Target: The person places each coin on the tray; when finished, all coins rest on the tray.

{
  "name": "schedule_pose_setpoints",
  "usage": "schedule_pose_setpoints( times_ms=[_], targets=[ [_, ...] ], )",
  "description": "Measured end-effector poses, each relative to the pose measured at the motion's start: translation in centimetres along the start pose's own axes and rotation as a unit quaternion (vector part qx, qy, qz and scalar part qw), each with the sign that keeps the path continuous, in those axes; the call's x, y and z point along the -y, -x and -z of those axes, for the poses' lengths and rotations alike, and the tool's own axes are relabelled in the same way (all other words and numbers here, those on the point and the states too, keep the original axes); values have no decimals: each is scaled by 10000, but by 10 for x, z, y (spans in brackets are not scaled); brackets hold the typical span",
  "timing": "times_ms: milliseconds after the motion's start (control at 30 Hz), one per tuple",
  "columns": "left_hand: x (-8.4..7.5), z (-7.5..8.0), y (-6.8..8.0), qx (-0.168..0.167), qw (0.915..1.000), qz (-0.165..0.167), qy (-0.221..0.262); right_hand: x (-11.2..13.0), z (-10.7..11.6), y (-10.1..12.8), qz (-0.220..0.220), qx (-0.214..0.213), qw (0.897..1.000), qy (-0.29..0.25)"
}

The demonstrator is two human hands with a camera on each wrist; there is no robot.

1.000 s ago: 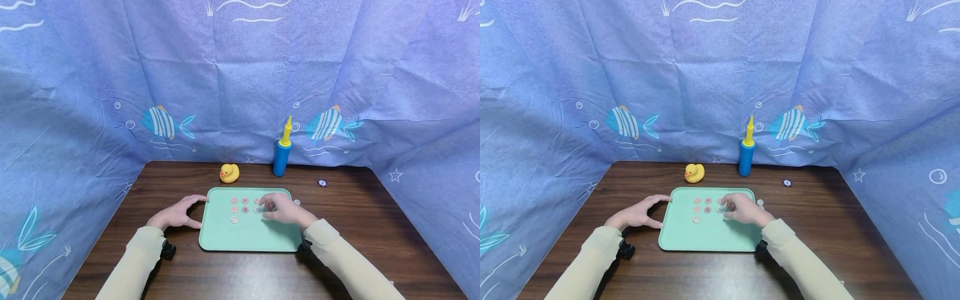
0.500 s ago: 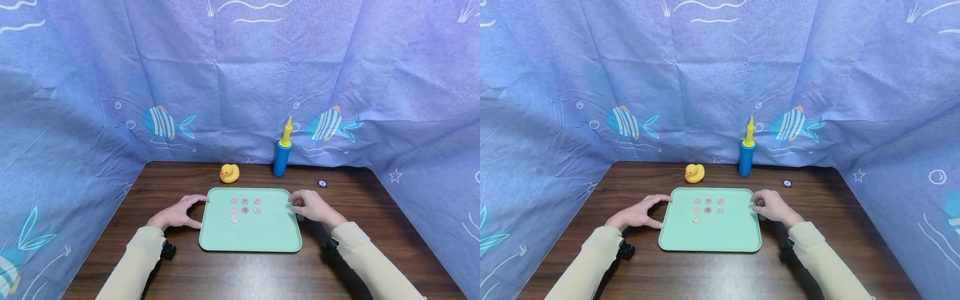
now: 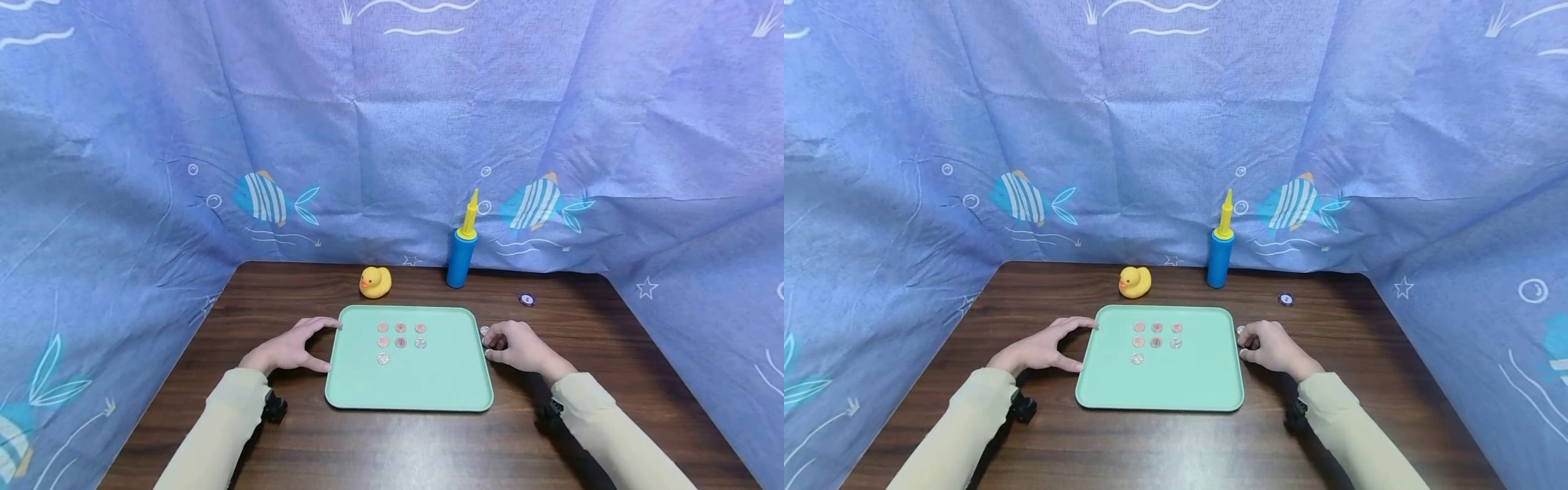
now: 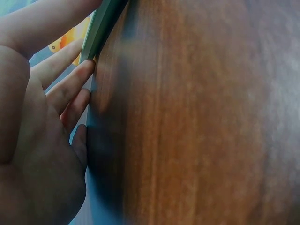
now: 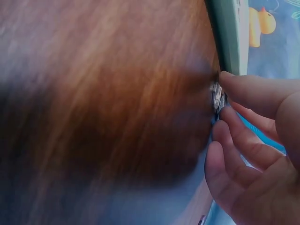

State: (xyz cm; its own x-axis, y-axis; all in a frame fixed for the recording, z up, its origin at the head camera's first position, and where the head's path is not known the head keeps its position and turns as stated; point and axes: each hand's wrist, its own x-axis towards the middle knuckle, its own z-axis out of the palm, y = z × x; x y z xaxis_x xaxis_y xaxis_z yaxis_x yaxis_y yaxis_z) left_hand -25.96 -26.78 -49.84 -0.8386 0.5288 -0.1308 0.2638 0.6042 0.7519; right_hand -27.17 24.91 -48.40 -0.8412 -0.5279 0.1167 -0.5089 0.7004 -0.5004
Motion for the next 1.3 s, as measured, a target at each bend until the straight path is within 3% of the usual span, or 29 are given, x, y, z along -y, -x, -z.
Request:
schedule_pose_setpoints(
  times_ms=[767, 1300],
  targets=[
    [-1, -1, 1, -29, 10000, 1, 42, 0, 5, 2, -75, 71, 9991, 403],
    [0, -1, 1, -13, 10000, 82, 30, -1, 11, -4, -62, 530, 9973, 499]
  ],
)
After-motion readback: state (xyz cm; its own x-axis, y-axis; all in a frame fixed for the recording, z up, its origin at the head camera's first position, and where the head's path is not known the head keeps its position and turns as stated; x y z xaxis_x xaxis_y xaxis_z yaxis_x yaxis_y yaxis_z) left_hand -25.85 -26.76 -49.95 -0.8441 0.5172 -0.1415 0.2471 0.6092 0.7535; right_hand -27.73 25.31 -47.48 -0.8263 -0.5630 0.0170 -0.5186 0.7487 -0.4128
